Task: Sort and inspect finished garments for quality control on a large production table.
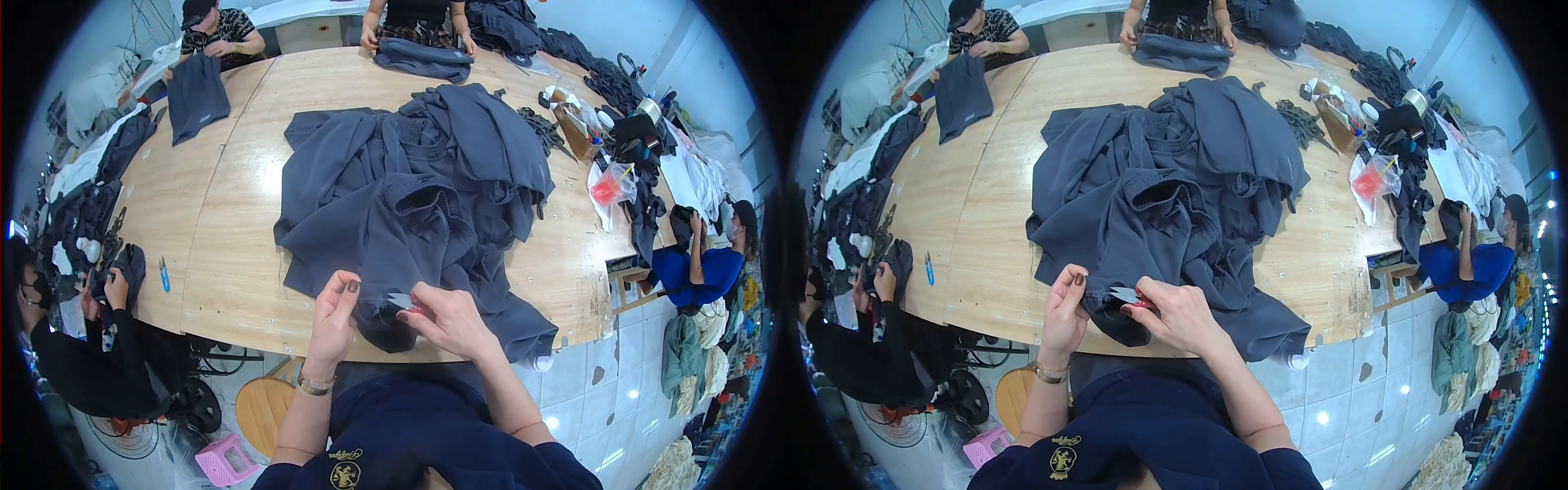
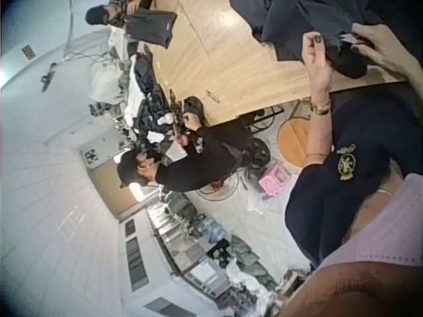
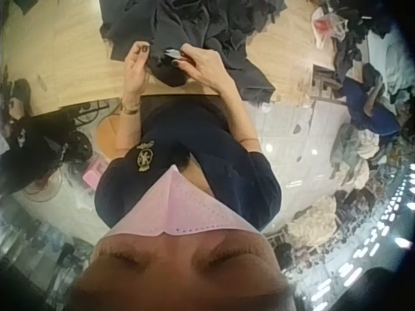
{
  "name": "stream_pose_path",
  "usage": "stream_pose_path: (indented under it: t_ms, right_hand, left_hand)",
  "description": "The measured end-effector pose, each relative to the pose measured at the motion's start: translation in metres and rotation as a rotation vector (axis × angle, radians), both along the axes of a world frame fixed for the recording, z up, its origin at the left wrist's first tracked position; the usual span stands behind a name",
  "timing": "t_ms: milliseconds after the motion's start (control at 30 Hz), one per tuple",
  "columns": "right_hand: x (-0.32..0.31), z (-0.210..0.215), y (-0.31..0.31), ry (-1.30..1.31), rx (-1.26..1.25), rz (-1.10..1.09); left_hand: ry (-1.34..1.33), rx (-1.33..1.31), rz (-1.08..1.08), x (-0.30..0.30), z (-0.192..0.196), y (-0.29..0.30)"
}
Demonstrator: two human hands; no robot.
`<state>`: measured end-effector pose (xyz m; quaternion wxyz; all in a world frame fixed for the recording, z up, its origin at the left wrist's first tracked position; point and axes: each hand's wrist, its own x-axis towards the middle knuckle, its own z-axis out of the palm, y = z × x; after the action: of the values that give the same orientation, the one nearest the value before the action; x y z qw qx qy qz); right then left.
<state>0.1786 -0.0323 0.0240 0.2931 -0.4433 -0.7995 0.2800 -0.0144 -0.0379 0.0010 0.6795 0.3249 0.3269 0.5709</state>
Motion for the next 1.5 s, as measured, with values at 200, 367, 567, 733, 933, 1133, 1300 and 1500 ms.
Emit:
stream_pose_path:
  t_ms: [200,367,567,733,933,1133,1300,1500]
  right_hand:
    - [-0.002,0.006,0.004,-0.024,0.004,0.053]
    - [0.001,0.004,0.006,-0.014,0.003,0.049]
    - [-0.002,-0.001,0.002,0.092,-0.081,-0.065]
    - [-0.020,-0.001,0.002,0.491,-0.079,-0.065]
    - [-0.020,-0.007,0.009,0.467,-0.191,0.028]
    - [-0.012,-0.006,0.004,0.620,-0.306,0.067]
    - [0.000,-0.004,0.005,0.329,-0.164,0.009]
    - [0.002,0.003,0.009,0.009,0.073,0.018]
  left_hand:
    - [-0.016,-0.015,-0.035,0.000,-0.002,0.002]
    - [0.008,0.002,-0.035,0.001,-0.002,0.004]
    - [-0.043,-0.033,0.023,0.002,-0.002,0.004]
    - [0.135,0.054,0.018,0.004,0.000,0.002]
    - [0.111,0.038,-0.005,0.007,0.005,0.003]
    - [0.099,-0.017,0.023,0.003,0.003,0.005]
    - [0.075,-0.034,0.006,0.002,0.006,0.007]
    - [0.114,0.010,-0.046,-0.001,0.006,0.009]
